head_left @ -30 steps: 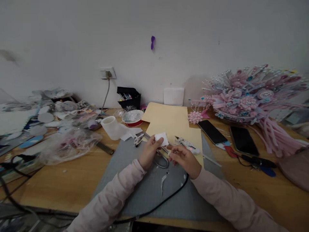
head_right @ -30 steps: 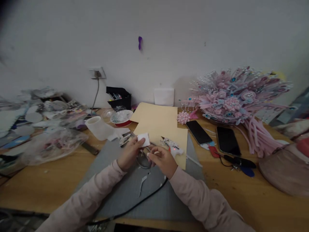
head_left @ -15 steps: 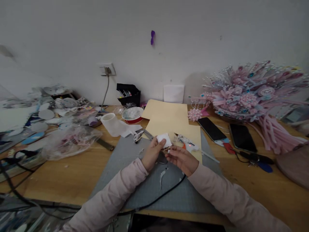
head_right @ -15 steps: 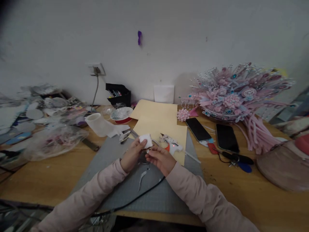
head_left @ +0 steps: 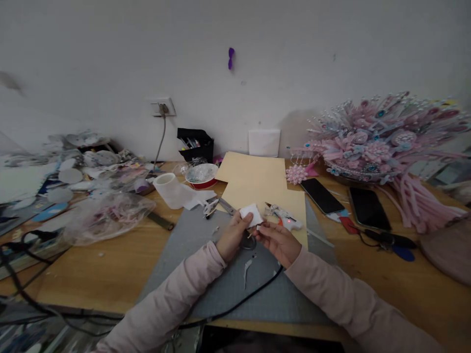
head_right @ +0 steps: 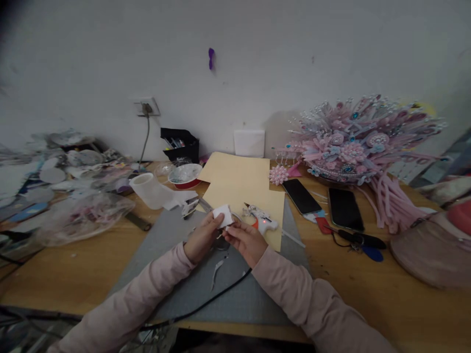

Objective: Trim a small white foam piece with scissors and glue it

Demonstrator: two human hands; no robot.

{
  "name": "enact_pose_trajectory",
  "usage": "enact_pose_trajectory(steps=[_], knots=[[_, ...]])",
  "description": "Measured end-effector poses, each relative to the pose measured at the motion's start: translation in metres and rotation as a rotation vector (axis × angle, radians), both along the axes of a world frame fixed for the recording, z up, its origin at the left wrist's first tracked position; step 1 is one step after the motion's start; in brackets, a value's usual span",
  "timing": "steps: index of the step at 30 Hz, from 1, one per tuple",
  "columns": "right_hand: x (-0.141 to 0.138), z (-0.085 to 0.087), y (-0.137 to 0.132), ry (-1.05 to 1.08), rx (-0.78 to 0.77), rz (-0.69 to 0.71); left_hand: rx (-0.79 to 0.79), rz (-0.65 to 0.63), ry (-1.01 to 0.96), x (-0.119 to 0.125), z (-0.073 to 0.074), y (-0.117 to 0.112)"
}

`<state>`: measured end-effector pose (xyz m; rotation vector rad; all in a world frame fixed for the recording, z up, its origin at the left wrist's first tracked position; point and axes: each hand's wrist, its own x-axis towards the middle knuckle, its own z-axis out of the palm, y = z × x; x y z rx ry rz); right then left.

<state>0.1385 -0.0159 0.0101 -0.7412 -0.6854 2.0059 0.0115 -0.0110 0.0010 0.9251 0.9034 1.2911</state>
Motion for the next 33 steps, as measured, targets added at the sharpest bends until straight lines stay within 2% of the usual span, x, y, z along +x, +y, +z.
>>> enact_pose_trajectory(steps=[5,11,16,21,23,25,28,33], knots=[[0.0,0.0,0.0,-0.05,0.014,-0.039,0.022,0.004,-0.029,-0.001,0.004,0.0],[0.001,0.001,-0.001,-0.179,0.089,-0.022,-0.023,0.24,-0.093,-0.015,0.013,0.009],[0.004,-0.008,-0.002,-0.438,0.398,0.007,-0.038,0.268,-0.187,-0.026,0.015,0.015],[0.009,-0.007,-0.004,-0.76,0.893,-0.178,-0.009,0.195,-0.183,-0.024,0.011,0.012],[0.01,-0.005,-0.004,-0.802,1.007,-0.245,0.009,0.157,-0.162,-0.022,0.009,0.011],[0.01,-0.004,-0.004,-0.815,0.995,-0.258,0.023,0.124,-0.142,-0.02,0.006,0.009],[0.011,-0.004,-0.003,-0.773,0.858,-0.24,0.035,0.073,-0.126,-0.017,0.004,0.007],[0.011,-0.004,0.002,-0.645,0.643,-0.316,0.032,-0.01,-0.122,-0.013,0.006,0.004]])
